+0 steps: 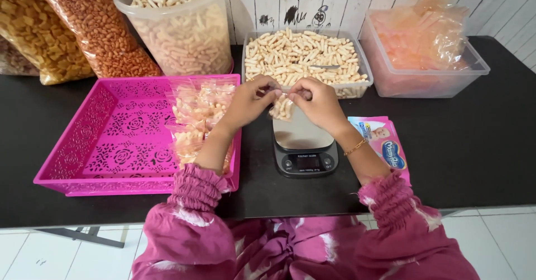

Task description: Packaging small noodle-like snacks into plastic bags by weighing them on a digital scale for portion control.

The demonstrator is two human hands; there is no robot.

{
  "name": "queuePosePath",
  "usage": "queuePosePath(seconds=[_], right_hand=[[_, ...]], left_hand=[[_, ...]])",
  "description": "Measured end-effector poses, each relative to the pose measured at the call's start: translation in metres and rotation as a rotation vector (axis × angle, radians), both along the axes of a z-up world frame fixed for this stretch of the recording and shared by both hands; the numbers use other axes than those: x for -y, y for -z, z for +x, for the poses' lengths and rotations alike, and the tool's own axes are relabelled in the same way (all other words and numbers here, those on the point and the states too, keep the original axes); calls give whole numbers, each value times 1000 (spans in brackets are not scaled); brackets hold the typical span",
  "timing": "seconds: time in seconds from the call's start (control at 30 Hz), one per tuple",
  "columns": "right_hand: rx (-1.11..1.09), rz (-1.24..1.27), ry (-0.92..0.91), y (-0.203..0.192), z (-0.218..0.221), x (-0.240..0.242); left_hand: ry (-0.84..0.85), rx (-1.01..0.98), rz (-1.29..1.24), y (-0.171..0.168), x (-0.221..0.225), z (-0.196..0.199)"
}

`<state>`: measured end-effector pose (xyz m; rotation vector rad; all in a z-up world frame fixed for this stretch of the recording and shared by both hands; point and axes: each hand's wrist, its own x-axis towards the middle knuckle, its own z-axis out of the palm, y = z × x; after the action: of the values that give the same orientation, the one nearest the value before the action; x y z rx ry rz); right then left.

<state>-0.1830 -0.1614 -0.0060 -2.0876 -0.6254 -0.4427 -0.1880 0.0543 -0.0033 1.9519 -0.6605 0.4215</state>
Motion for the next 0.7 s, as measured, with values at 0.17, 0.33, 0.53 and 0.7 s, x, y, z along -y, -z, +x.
queuePosePath(seconds=[0.17, 0.33, 0.53, 0.7], right_hand=[[3, 6, -8, -1, 1, 0], [-9, 16, -50, -7, -7, -2], [33, -9, -38, -5, -3, 0], [89, -38, -35, 0, -1, -2]], left_hand=[[38, -9, 0, -7, 2, -8], [55, -5, -20, 6, -2, 5], [75, -35, -49, 1, 0, 0], [62, -41, -36, 3, -1, 2]])
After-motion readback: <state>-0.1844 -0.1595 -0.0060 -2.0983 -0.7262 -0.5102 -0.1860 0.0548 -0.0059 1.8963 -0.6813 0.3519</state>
